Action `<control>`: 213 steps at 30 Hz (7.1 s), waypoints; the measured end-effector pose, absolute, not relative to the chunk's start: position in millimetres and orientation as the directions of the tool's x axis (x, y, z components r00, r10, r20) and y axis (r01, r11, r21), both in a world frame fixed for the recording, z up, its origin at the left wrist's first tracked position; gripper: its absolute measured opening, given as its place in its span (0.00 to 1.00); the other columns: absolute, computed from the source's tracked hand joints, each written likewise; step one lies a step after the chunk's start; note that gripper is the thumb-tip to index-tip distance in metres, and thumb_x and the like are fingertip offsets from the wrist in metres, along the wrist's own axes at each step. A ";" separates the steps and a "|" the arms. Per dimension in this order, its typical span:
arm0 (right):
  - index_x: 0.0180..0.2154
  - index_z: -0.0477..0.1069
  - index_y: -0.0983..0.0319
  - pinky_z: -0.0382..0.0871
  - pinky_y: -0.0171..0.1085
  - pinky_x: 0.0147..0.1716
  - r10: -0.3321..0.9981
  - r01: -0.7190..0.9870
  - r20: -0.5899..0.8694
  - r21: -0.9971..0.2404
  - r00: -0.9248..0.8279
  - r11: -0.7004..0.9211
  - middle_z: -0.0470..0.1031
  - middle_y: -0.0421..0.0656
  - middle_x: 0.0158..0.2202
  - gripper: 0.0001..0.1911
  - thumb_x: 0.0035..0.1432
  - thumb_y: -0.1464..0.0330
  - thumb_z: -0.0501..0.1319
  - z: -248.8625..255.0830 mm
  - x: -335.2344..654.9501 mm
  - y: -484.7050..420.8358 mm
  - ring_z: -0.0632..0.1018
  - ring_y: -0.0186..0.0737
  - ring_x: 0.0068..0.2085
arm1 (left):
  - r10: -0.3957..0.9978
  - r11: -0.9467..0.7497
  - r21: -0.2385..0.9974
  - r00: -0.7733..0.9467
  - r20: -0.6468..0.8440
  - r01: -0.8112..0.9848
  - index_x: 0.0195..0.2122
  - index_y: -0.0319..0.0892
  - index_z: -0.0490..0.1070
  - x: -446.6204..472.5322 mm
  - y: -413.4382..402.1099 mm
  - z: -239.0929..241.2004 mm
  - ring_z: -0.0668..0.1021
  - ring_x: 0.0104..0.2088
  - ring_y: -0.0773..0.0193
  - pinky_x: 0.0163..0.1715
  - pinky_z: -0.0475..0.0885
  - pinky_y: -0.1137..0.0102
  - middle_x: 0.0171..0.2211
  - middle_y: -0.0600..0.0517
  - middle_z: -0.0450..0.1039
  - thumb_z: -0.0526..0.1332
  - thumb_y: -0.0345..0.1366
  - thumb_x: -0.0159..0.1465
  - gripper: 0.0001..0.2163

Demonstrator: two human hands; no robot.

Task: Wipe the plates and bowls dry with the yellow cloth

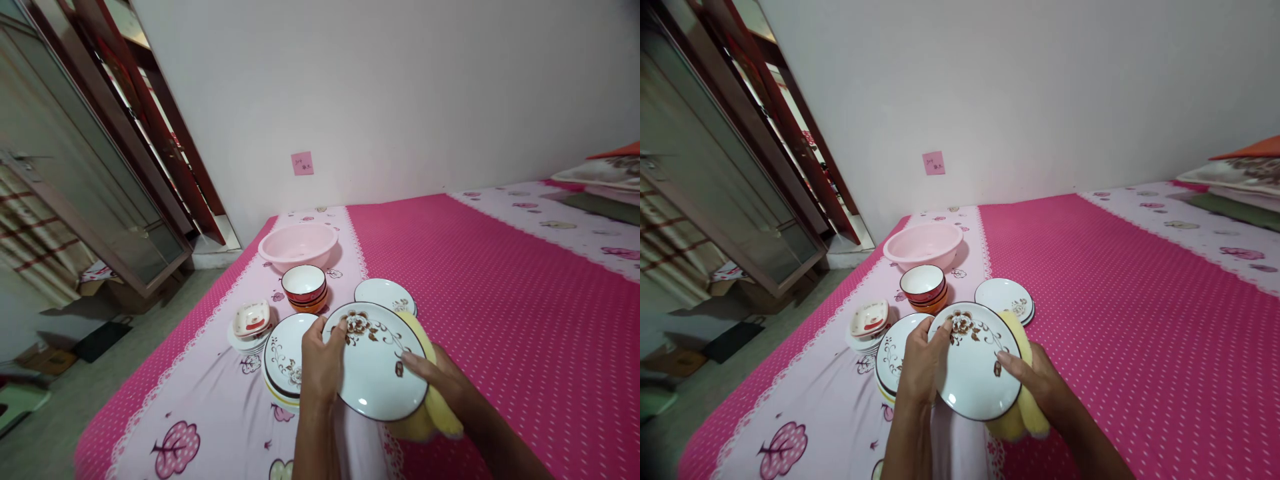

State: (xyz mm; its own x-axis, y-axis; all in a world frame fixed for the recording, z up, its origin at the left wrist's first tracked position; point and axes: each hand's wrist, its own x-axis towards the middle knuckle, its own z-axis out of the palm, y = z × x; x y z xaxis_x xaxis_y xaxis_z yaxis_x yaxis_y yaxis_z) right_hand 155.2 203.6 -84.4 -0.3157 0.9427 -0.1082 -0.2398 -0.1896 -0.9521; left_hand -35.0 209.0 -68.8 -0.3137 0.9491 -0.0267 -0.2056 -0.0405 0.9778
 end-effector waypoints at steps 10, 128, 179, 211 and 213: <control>0.53 0.78 0.61 0.77 0.54 0.51 0.980 -0.247 -0.131 -0.955 -0.149 -0.165 0.84 0.54 0.48 0.30 0.55 0.51 0.69 -75.5 148.2 197.0 0.82 0.63 0.50 | 0.969 -0.083 0.906 -0.245 -0.024 -0.416 0.51 0.37 0.73 -29.5 208.8 -68.1 0.82 0.38 0.57 0.42 0.76 0.64 0.42 0.42 0.83 0.70 0.44 0.60 0.22; 0.52 0.76 0.62 0.81 0.45 0.43 0.994 -0.413 -0.094 -0.908 0.055 -0.063 0.85 0.49 0.47 0.27 0.58 0.52 0.69 -69.3 127.2 193.0 0.84 0.57 0.47 | 0.811 -0.197 0.965 -0.582 0.061 -0.173 0.47 0.40 0.78 -34.9 217.8 -83.9 0.82 0.41 0.54 0.44 0.75 0.62 0.40 0.45 0.83 0.65 0.53 0.62 0.22; 0.42 0.84 0.59 0.77 0.40 0.30 0.983 -0.090 -0.134 -0.988 0.122 -0.123 0.85 0.44 0.30 0.25 0.56 0.46 0.65 -54.1 153.8 193.7 0.83 0.52 0.31 | 0.983 -0.152 0.971 -0.077 0.168 0.184 0.25 0.44 0.65 -32.7 201.7 -62.3 0.63 0.26 0.66 0.27 0.59 0.72 0.22 0.59 0.59 0.59 0.47 0.68 0.17; 0.46 0.80 0.62 0.81 0.47 0.36 0.960 -0.282 -0.259 -0.918 -0.105 -0.279 0.87 0.50 0.38 0.24 0.55 0.52 0.69 -63.3 143.8 189.6 0.86 0.58 0.38 | 0.942 -0.129 0.976 -0.330 0.065 -0.176 0.48 0.39 0.78 -42.1 207.6 -66.1 0.81 0.44 0.54 0.46 0.75 0.64 0.41 0.44 0.82 0.66 0.49 0.63 0.20; 0.45 0.80 0.62 0.81 0.46 0.38 0.971 -0.274 -0.228 -0.932 -0.071 -0.238 0.87 0.50 0.38 0.23 0.55 0.51 0.68 -60.4 139.2 187.7 0.86 0.57 0.39 | 0.906 -0.153 0.952 -0.422 0.027 -0.266 0.50 0.40 0.76 -32.5 209.3 -68.9 0.82 0.44 0.54 0.46 0.76 0.62 0.43 0.44 0.83 0.66 0.49 0.64 0.20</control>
State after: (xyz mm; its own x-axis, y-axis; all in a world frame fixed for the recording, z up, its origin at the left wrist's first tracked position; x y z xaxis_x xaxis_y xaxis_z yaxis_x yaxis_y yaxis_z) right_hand 139.2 187.7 -60.4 -0.0712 0.9711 -0.2277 -0.2743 -0.2385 -0.9316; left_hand -32.5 209.3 -68.9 -0.4222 0.9061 0.0272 -0.2664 -0.1527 0.9517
